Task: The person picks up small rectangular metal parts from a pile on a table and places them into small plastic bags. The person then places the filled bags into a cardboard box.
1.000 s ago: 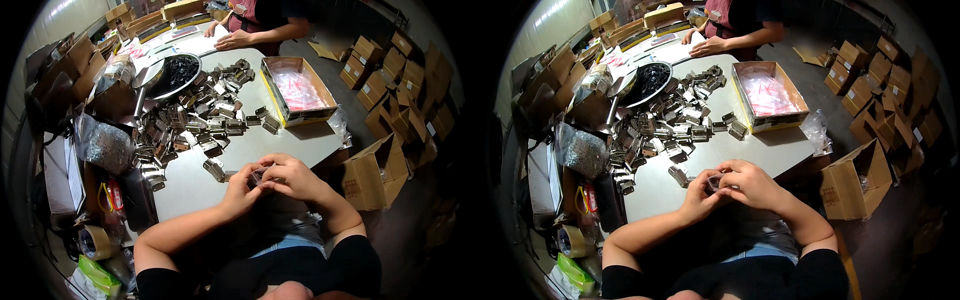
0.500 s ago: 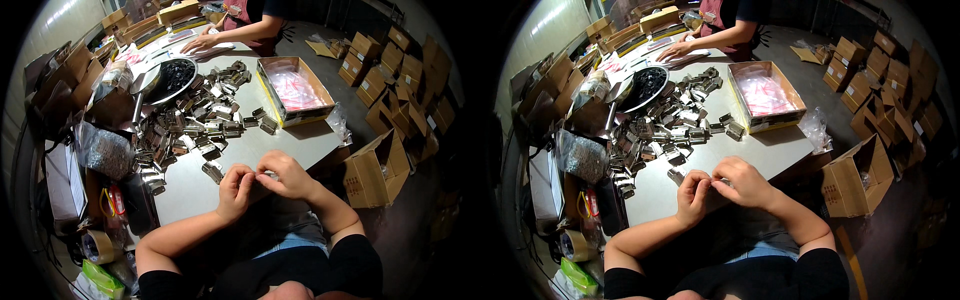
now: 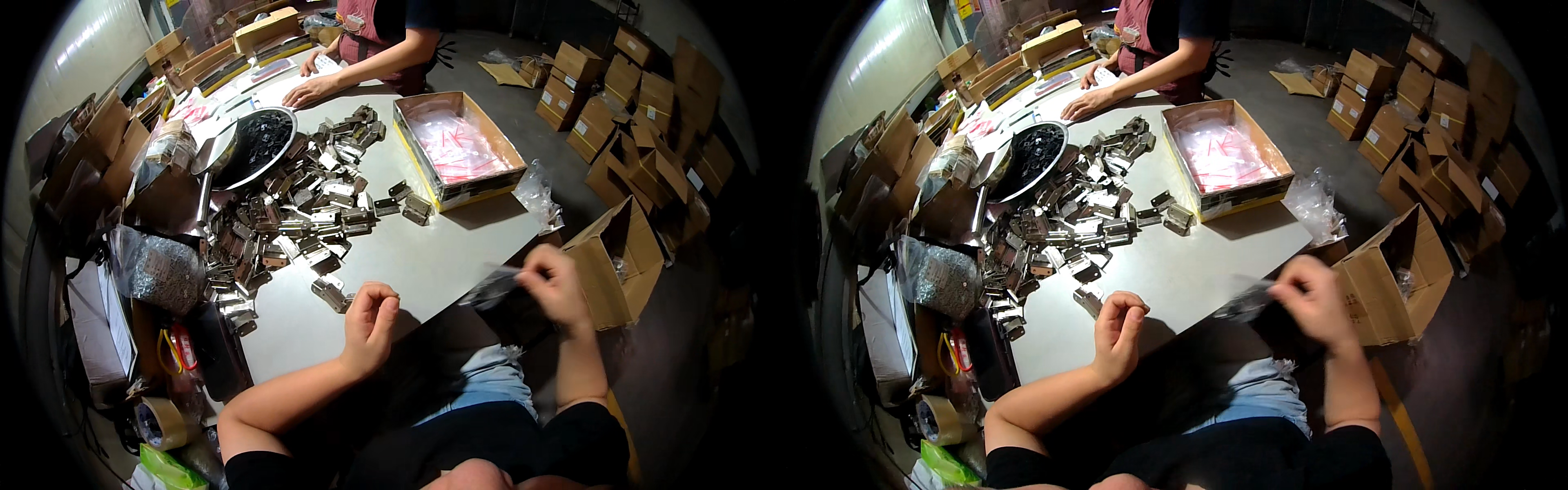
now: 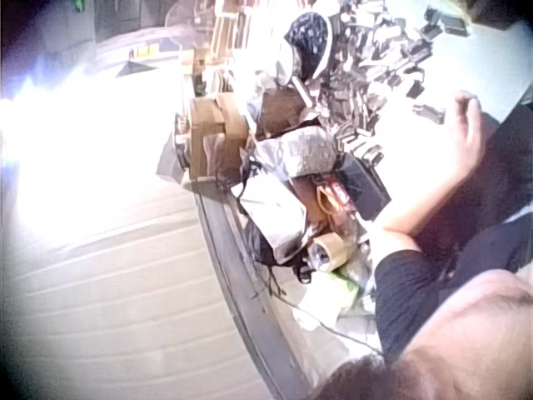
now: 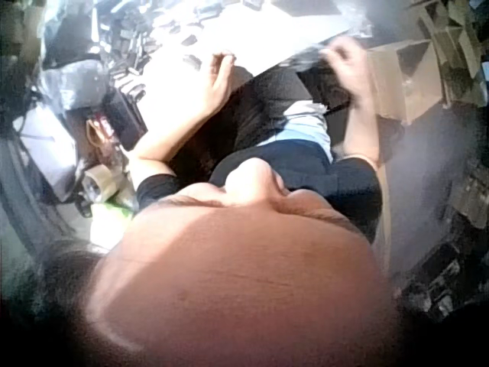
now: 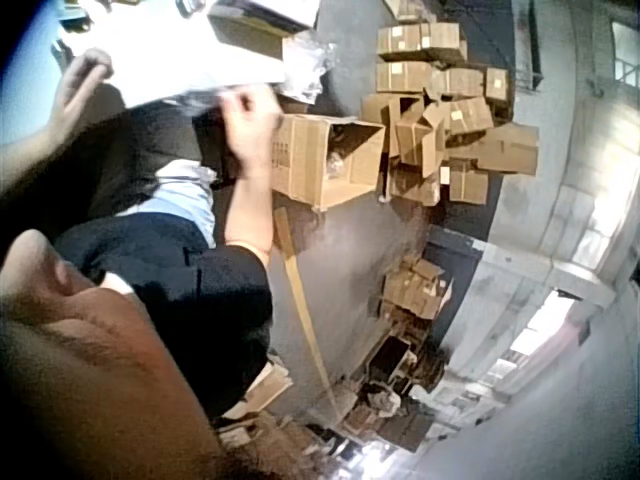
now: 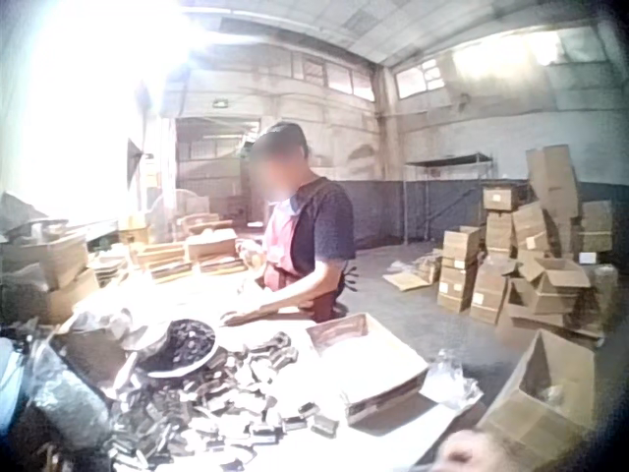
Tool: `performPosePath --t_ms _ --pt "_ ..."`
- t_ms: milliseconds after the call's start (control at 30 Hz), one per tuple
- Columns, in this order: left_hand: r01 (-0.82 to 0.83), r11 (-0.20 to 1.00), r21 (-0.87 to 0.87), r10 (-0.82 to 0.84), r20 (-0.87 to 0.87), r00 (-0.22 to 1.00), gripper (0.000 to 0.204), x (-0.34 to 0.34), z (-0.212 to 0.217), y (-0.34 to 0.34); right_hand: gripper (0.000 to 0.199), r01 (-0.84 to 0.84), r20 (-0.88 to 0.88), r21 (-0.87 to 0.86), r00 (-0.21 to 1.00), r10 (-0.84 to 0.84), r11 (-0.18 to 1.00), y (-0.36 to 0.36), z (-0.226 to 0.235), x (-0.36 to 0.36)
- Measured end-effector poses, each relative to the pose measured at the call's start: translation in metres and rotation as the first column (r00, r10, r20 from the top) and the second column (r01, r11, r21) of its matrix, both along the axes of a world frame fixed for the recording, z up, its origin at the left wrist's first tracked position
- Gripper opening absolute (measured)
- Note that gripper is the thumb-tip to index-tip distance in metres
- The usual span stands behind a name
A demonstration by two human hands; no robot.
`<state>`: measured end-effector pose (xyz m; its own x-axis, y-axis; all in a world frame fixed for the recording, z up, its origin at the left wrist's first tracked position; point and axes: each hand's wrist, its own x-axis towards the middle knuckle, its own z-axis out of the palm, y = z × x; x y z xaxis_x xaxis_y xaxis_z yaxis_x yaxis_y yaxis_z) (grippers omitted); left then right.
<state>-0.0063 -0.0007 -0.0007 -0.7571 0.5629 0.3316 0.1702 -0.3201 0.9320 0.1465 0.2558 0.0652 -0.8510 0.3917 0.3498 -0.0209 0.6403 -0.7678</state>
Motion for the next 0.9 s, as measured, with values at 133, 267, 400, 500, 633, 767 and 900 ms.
performPosePath --t_ms 133,267,400,500,633,767,900 --pt "0.021 0.999 -0.046 -0.026 -0.113 0.993 0.009 0.0 -0.003 -0.002 0.013 0.502 -0.003 0.224 0.857 -0.515 0.835 0.057 0.03 0.065" --pt "0.052 0.999 -0.006 -0.052 -0.076 0.996 0.01 0.003 -0.002 0.004 0.014 0.608 -0.272 0.575 0.774 -0.572 0.548 0.106 0.03 0.047" --pt "0.049 0.996 -0.072 -0.056 -0.103 0.993 0.012 0.001 -0.001 -0.002 0.012 0.251 -0.074 0.509 0.966 -0.249 0.823 0.105 0.027 -0.072" --pt "0.044 0.992 -0.12 -0.061 -0.145 0.988 0.014 0.0 -0.006 -0.003 0.027 0.142 0.146 0.448 0.963 -0.229 0.883 0.089 0.028 -0.162" --pt "0.061 0.987 -0.15 -0.081 -0.135 0.988 0.014 0.0 -0.003 -0.005 0.036 0.125 0.362 0.604 0.837 -0.411 0.787 0.102 0.007 -0.249" --pt "0.12 0.979 -0.165 -0.142 -0.134 0.981 0.013 0.0 0.005 -0.003 0.034 0.131 0.427 0.514 0.818 -0.385 0.848 0.134 -0.001 -0.259" --pt "0.083 0.983 -0.165 -0.105 -0.127 0.986 0.017 0.003 0.007 -0.001 0.023 0.32 0.141 0.399 0.905 -0.402 0.859 0.113 0.013 -0.222"
